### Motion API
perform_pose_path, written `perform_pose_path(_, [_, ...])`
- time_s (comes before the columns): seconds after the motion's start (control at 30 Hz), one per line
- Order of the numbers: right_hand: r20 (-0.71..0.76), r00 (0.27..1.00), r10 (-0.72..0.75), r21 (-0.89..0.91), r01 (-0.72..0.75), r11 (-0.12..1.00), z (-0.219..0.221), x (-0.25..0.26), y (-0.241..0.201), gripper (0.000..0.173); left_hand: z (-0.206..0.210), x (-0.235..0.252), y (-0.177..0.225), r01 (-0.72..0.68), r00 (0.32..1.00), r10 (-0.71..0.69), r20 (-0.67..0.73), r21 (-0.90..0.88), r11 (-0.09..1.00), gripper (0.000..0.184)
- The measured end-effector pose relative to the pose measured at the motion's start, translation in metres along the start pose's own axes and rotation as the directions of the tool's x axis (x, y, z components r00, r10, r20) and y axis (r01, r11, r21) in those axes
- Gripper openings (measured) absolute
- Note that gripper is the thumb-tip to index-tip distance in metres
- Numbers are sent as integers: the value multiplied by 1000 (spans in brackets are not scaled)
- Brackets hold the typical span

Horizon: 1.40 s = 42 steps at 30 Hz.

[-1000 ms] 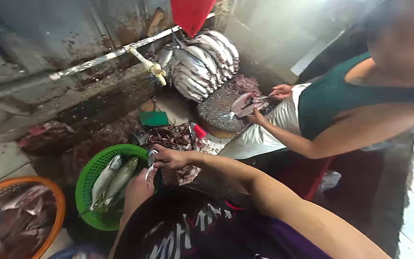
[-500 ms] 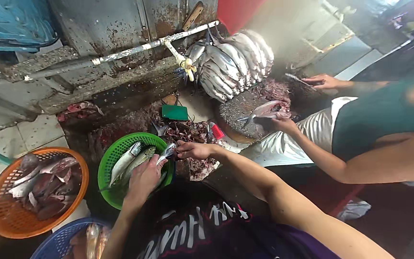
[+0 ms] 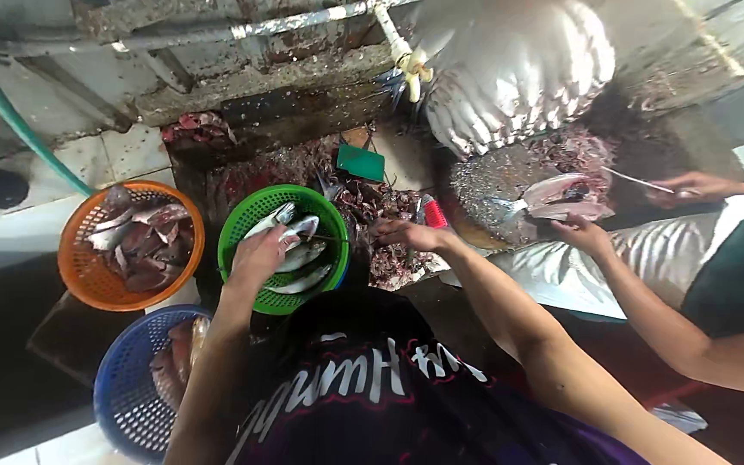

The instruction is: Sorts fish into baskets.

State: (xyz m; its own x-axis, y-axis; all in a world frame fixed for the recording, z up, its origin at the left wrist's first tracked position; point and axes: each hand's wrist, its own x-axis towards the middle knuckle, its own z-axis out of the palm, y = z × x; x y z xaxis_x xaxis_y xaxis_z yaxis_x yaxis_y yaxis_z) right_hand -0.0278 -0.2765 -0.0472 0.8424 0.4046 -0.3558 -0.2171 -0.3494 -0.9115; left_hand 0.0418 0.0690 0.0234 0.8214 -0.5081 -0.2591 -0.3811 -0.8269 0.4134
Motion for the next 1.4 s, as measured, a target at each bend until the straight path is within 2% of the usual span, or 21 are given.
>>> perform_pose_path(0.07, [-140,985,102,-83,-114,990,-11,-2,14,36,9,3,-24,48,996,-45,-79,41,998,37])
perform_pose_path(0.1, [-239,963,123,-167,-166,972,-15,-1,29,38,21,7,-37,55,991,-44,-130,80,995,43])
perform_pose_path(0.17, [-392,886,250,-316,-384,867,-22,2,59,73,46,13,-44,32,981,-10,-196,112,993,60])
perform_pose_path(0.2, [-447,839,310,-356,-485,799,-23,4,72,90,59,15,-43,9,977,18,-212,126,992,59])
perform_pose_path(0.23, [-490,802,342,-365,-545,755,-22,7,82,97,70,16,-38,-7,980,33,-197,133,991,53])
perform_pose_path(0.3, [-523,775,355,-346,-574,742,-14,10,93,97,88,18,-21,16,998,-7,-67,136,991,46])
perform_pose_path(0.37, [-472,800,370,-325,-548,771,-3,12,93,88,100,18,1,112,987,-130,98,175,978,56])
perform_pose_path(0.47, [-416,845,335,-351,-490,798,13,17,86,78,98,22,20,144,958,-208,199,296,944,58])
perform_pose_path(0.63, [-449,887,104,-350,-282,894,27,26,52,59,91,29,11,95,921,-172,348,228,969,49])
perform_pose_path(0.77, [-529,833,-163,-385,-64,921,38,34,18,41,83,32,-15,18,883,-15,470,-3,1000,39])
perform_pose_path(0.83, [-582,758,-294,-391,56,919,50,36,5,31,77,27,-24,9,902,52,428,-141,990,42])
perform_pose_path(0.9, [-618,709,-338,-346,141,928,61,36,-12,26,66,20,-25,13,965,50,257,-241,970,44])
perform_pose_path(0.97, [-603,752,-265,-204,175,963,72,34,-30,25,49,11,-16,-22,997,42,62,-285,958,45])
perform_pose_path(1.03, [-507,851,-138,49,188,981,79,33,-40,30,35,0,-3,-99,993,78,-88,-267,959,42])
perform_pose_path(1.07, [-449,887,-105,156,194,969,82,33,-41,33,26,-6,6,-118,990,92,-110,-259,959,42])
perform_pose_path(1.13, [-383,919,-89,229,188,955,85,36,-45,35,16,-15,18,-142,985,114,-131,-236,961,42])
perform_pose_path(1.2, [-404,907,-115,143,187,972,83,44,-55,35,15,-16,19,-127,979,98,-176,-162,979,43])
perform_pose_path(1.3, [-454,872,-184,-14,199,980,84,41,-50,33,19,-15,13,-37,979,31,-202,-24,999,64])
perform_pose_path(1.33, [-461,867,-186,-39,190,981,83,37,-50,32,24,-13,8,-41,980,40,-197,0,999,59])
perform_pose_path(1.37, [-471,864,-180,-49,178,983,83,34,-51,31,31,-11,2,-58,985,56,-164,-2,998,44])
perform_pose_path(1.4, [-482,860,-169,-48,166,985,82,31,-51,29,39,-9,-4,-69,995,67,-70,-30,997,31])
